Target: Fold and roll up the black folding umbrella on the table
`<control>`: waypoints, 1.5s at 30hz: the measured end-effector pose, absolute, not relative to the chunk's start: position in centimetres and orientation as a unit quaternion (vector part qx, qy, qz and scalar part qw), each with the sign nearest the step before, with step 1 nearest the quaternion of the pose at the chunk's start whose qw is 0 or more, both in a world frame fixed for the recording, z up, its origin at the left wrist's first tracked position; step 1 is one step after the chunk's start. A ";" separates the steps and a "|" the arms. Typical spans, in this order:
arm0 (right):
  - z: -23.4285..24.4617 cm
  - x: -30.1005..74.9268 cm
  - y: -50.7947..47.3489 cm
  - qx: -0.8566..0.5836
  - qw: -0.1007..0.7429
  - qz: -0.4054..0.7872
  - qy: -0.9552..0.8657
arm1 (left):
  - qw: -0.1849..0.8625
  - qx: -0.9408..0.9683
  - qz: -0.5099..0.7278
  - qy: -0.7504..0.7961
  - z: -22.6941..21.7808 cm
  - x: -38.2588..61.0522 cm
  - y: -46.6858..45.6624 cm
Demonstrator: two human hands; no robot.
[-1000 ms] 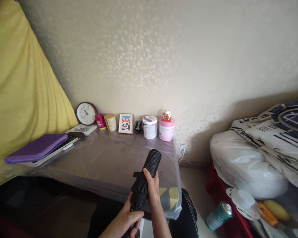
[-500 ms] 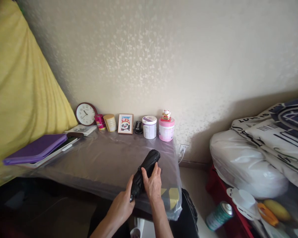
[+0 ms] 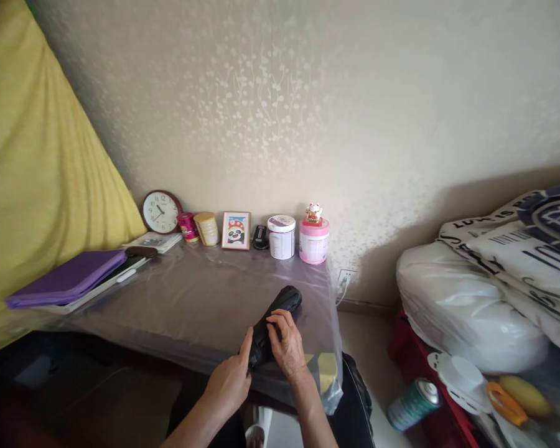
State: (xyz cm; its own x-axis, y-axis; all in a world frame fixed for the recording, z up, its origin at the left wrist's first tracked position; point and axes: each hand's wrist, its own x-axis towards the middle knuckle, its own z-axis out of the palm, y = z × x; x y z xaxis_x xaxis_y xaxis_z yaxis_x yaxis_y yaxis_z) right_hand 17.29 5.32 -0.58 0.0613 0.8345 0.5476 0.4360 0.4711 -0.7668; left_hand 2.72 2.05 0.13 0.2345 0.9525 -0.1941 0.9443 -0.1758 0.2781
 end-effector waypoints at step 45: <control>0.1 19.3 8.0 -0.533 0.552 0.260 -0.585 | 0.172 0.776 0.005 0.607 -0.1 1.5 2.3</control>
